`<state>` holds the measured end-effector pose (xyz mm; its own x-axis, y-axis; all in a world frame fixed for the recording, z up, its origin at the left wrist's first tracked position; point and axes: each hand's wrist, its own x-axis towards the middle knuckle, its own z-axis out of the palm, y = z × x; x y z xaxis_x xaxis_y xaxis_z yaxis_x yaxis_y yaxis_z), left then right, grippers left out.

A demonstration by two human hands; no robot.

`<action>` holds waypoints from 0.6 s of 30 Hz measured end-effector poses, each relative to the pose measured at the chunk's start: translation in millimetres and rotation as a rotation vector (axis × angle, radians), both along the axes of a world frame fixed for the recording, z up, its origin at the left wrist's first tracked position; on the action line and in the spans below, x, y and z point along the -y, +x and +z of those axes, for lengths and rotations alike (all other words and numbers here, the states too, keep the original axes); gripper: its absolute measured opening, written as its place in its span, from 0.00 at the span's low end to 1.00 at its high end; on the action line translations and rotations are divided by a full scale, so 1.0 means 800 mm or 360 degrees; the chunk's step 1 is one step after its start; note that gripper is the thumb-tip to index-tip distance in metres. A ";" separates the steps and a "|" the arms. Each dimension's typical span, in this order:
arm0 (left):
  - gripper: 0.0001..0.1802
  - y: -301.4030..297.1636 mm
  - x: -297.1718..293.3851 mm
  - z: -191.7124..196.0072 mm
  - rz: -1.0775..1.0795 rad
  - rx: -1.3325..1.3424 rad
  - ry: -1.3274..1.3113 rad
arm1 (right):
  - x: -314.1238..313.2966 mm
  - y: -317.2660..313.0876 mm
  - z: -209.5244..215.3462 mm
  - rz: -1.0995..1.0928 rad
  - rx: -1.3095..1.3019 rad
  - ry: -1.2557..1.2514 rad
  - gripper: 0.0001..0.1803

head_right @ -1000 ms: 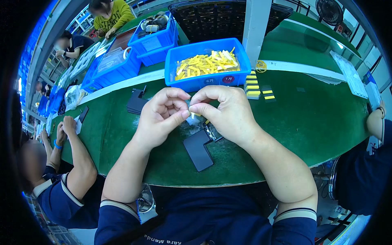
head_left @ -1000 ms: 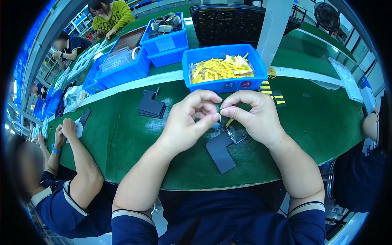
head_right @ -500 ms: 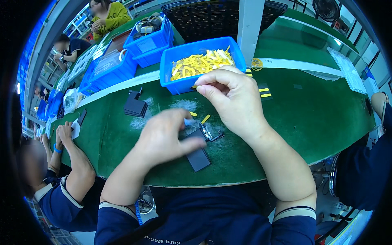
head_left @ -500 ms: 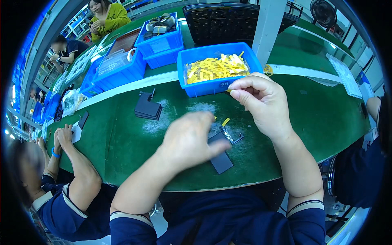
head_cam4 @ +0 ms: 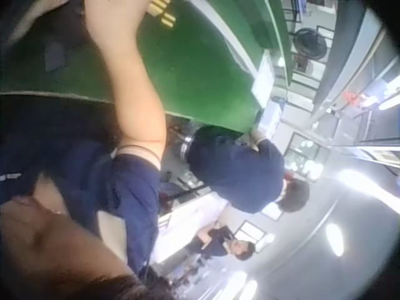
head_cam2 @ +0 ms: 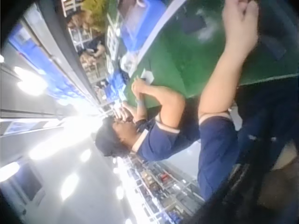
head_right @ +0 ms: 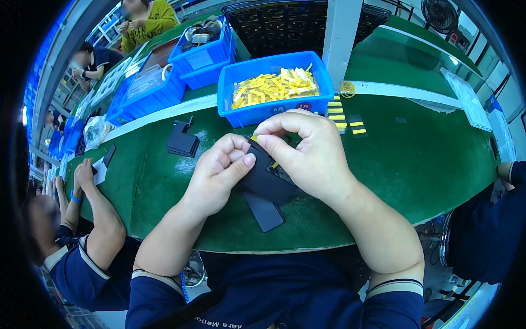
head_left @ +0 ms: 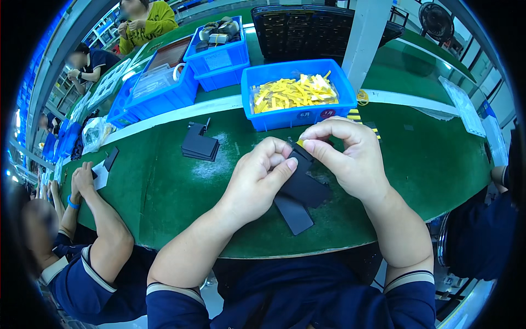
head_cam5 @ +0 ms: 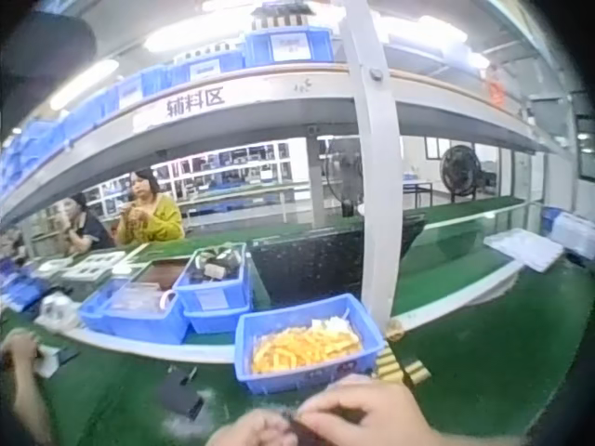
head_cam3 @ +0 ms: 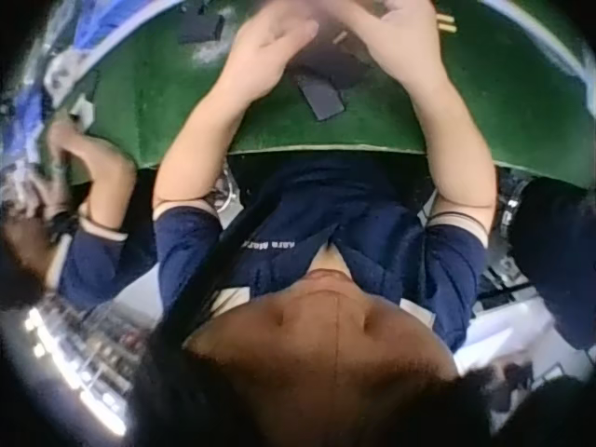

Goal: The person sits at a green workbench in a factory setting, repeatedly picking up small black rectangular components and yellow adhesive strips. They peel the backing from the yellow strips and carefully apply them to the black components, stacking the finished items on the table.

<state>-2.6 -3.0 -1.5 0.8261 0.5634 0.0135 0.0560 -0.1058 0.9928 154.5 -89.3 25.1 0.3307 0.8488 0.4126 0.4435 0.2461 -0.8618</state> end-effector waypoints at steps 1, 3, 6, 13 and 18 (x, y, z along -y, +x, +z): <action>0.07 0.000 0.000 0.000 0.0003 0.0109 -0.0106 | 0.000 0.001 0.001 -0.0006 0.0043 0.0002 0.05; 0.09 -0.001 -0.001 0.000 -0.0072 0.0151 -0.0199 | 0.001 0.003 0.003 -0.0023 0.0130 0.0006 0.05; 0.09 0.000 0.000 0.002 -0.0117 0.0279 -0.0296 | -0.001 0.005 0.000 -0.0016 0.0077 -0.0003 0.05; 0.10 -0.002 -0.002 -0.003 -0.0092 0.0272 -0.0249 | 0.000 0.006 0.003 -0.0011 0.0127 0.0005 0.05; 0.11 0.002 0.003 -0.002 -0.0021 0.0342 -0.0191 | 0.000 0.007 0.002 0.0007 0.0194 0.0036 0.05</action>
<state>-1.2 -5.6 -3.0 0.8189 0.5606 0.1234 -0.1587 0.0145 0.9872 160.3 -88.9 26.4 0.2734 0.8401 0.4685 0.5437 0.2669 -0.7957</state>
